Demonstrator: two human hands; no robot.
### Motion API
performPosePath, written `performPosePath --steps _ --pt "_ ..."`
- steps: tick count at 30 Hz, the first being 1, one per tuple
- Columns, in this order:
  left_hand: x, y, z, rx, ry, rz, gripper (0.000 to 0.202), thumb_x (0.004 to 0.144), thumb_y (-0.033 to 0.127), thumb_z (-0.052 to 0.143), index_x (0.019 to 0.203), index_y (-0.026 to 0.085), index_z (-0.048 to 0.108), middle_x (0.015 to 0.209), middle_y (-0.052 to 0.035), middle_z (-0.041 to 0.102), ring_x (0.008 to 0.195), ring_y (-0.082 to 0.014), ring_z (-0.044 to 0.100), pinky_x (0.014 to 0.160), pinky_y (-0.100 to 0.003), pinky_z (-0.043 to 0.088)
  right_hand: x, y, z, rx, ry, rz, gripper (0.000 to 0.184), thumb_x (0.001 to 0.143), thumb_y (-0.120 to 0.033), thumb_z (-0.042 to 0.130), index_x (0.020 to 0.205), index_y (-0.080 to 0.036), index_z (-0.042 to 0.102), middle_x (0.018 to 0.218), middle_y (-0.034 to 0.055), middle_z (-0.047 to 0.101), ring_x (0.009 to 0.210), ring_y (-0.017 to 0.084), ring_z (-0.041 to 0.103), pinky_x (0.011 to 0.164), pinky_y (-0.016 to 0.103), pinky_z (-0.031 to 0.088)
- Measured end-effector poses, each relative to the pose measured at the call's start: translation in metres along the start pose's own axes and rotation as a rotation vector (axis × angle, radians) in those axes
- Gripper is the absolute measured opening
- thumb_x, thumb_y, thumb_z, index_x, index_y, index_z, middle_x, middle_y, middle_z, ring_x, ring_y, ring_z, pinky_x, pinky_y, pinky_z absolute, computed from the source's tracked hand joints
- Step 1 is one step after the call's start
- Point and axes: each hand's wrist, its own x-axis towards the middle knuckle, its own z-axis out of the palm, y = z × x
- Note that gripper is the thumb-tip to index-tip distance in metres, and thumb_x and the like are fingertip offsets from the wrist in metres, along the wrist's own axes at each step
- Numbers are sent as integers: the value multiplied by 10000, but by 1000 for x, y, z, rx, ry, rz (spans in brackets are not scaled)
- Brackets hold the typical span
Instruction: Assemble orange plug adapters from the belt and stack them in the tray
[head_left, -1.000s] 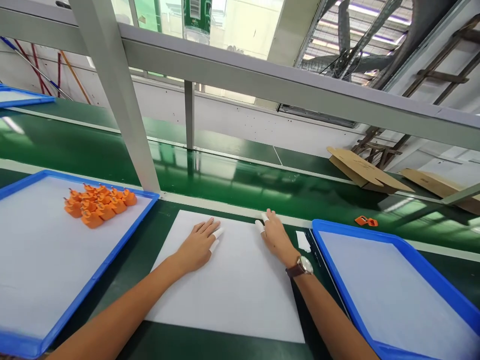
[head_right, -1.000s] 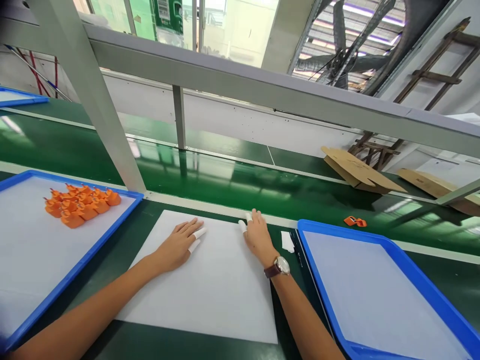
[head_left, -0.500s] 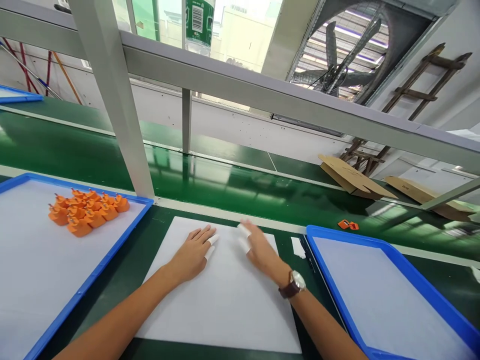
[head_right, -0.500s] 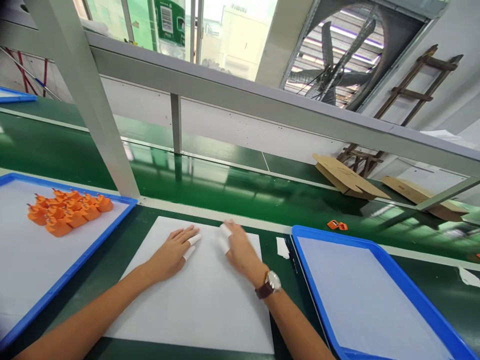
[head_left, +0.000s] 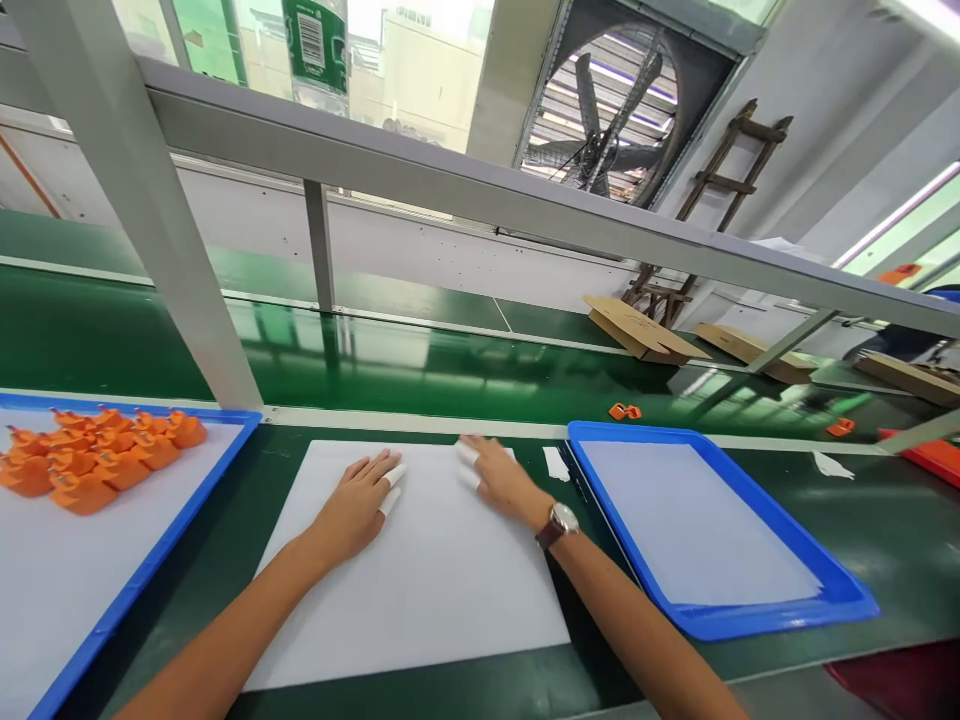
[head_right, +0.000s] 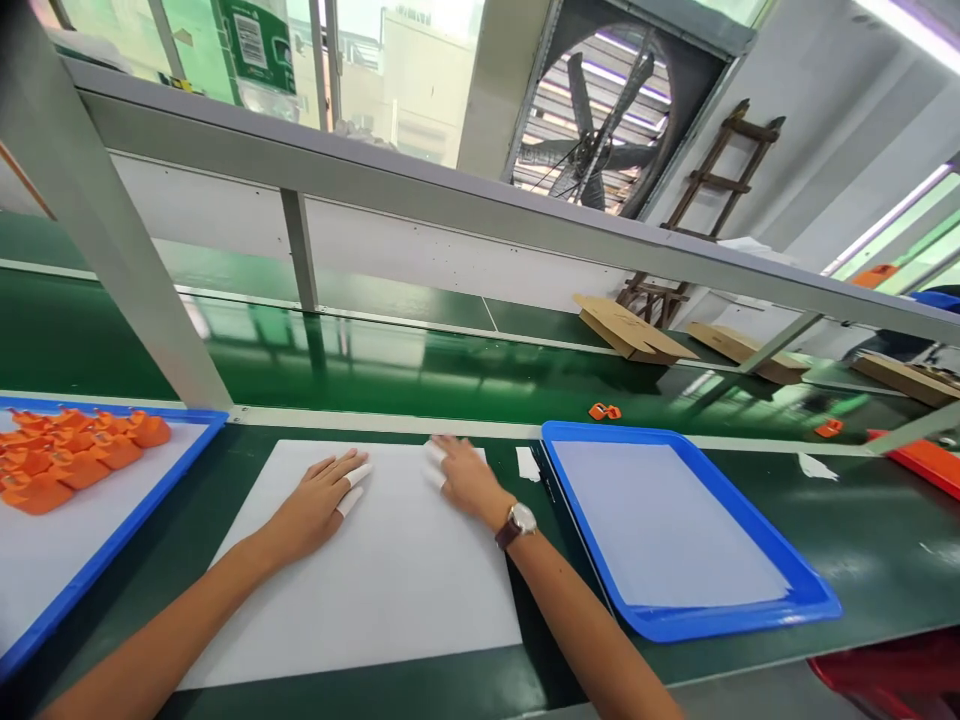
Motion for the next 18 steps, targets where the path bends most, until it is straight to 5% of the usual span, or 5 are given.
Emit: performPosePath --steps 4,7,12,18 --pt "-3 0 1 9 -12 15 396 885 58 431 1208 170 631 1563 -93 459 1500 -247 336 1216 -482 322 -11 13 0 -43 56 250 530 1002 -274 403 1465 -23 462 1615 227 298 1531 335 214 1236 538 160" --pt "-8 5 2 12 -12 49 464 884 54 423 1294 194 589 1574 -70 447 1504 -231 326 1217 -477 328 -28 7 11 -51 17 329 540 982 -393 453 1388 -54 562 1588 223 360 1504 356 284 1216 519 239" --pt "-11 12 5 7 -10 75 403 814 25 434 1099 192 665 1574 -72 444 1495 -257 346 1211 -496 343 -32 0 22 -53 34 538 810 990 -590 342 1354 114 511 1489 437 344 1406 562 339 1042 715 338" --pt "-10 10 2 13 3 85 293 781 23 444 893 203 645 1581 -57 438 1502 -253 331 1212 -485 351 13 7 11 25 56 386 705 1027 -493 327 1534 -4 305 1649 245 186 1547 341 133 1225 502 194"
